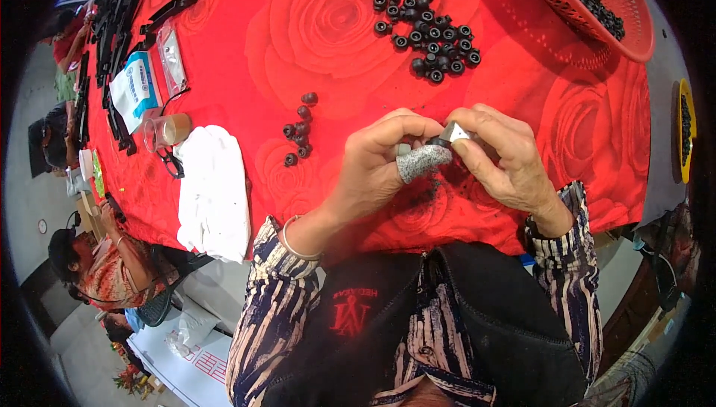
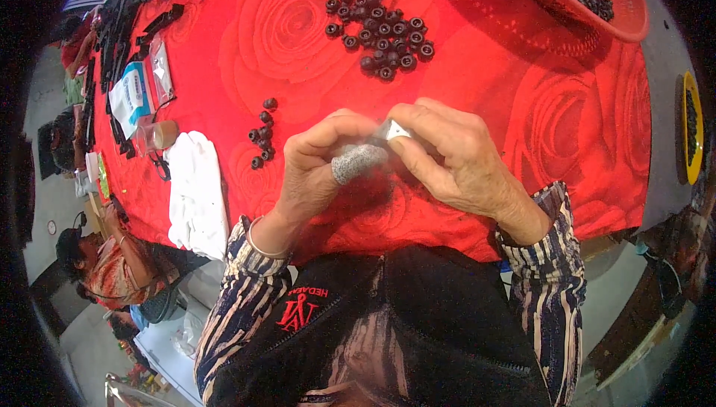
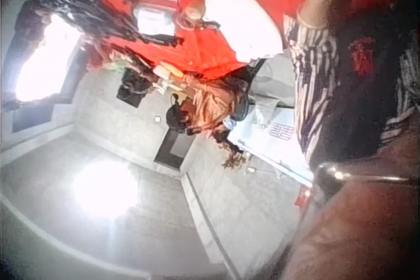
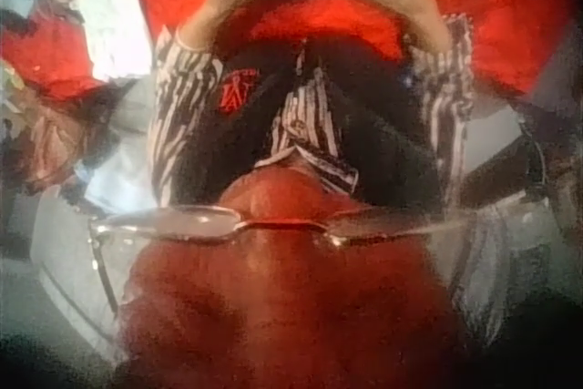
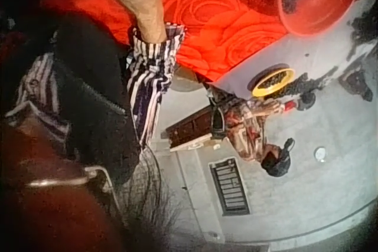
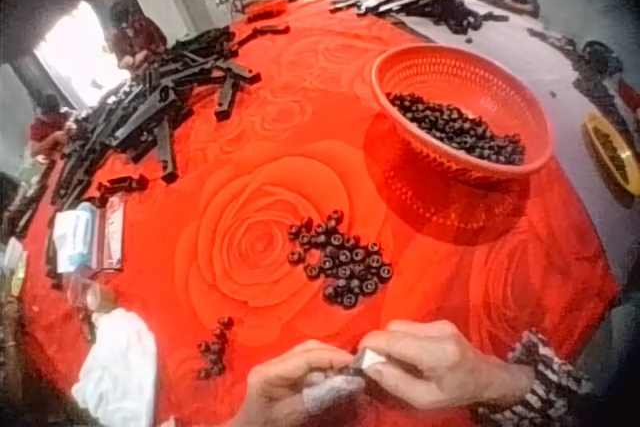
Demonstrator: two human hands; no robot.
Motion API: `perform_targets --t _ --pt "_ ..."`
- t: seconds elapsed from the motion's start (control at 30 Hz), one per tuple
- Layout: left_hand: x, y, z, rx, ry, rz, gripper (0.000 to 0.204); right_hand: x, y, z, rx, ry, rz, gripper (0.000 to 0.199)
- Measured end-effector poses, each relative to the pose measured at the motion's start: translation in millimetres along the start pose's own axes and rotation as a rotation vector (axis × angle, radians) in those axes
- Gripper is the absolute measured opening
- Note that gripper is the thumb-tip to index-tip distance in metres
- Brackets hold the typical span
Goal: The person cleans small black plastic or rubber rings on a table with a white cloth.
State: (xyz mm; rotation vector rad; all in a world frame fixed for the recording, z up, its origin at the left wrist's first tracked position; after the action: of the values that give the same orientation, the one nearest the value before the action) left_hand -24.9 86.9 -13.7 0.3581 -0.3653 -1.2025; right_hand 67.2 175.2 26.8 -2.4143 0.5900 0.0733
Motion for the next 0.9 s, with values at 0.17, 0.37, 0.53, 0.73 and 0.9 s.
perform_targets --t 0.17,0.37,0.53,0.73,0.9 --pt "-1 0 0 -0.021 -0.029 -0.020 0.022 -2 1 0 0.009 -0.057 -0.038 0.019" --pt "0 -2 -1 -0.058 -0.058 -0.041 0.020 -3 2 -2 0.024 -0.073 -0.050 0.021" --pt "3 -3 -10 0.017 -0.122 0.011 0.018 -4 2 -7 0.057 -0.078 -0.061 0.021" --pt "4 -2 -9 -0.020 -0.086 0.048 0.019 0 2 -4 0.031 -0.125 -0.059 0.019" --pt "2 -7 -9 0.104 -0.152 0.046 0.022 3 3 7 -0.115 0.121 -0.027 0.018"
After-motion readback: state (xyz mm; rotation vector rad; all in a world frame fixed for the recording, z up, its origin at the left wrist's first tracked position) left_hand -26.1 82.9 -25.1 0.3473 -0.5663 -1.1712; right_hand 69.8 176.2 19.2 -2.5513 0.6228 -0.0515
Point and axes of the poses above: each hand's wrist, its own x-axis away from the middle knuckle, its own y-axis out of the palm, z = x × y, the point moved 8 cm from there along -x, towards the middle knuckle, and after that the axes turned 13 degrees about x, right-handed, at the moved point
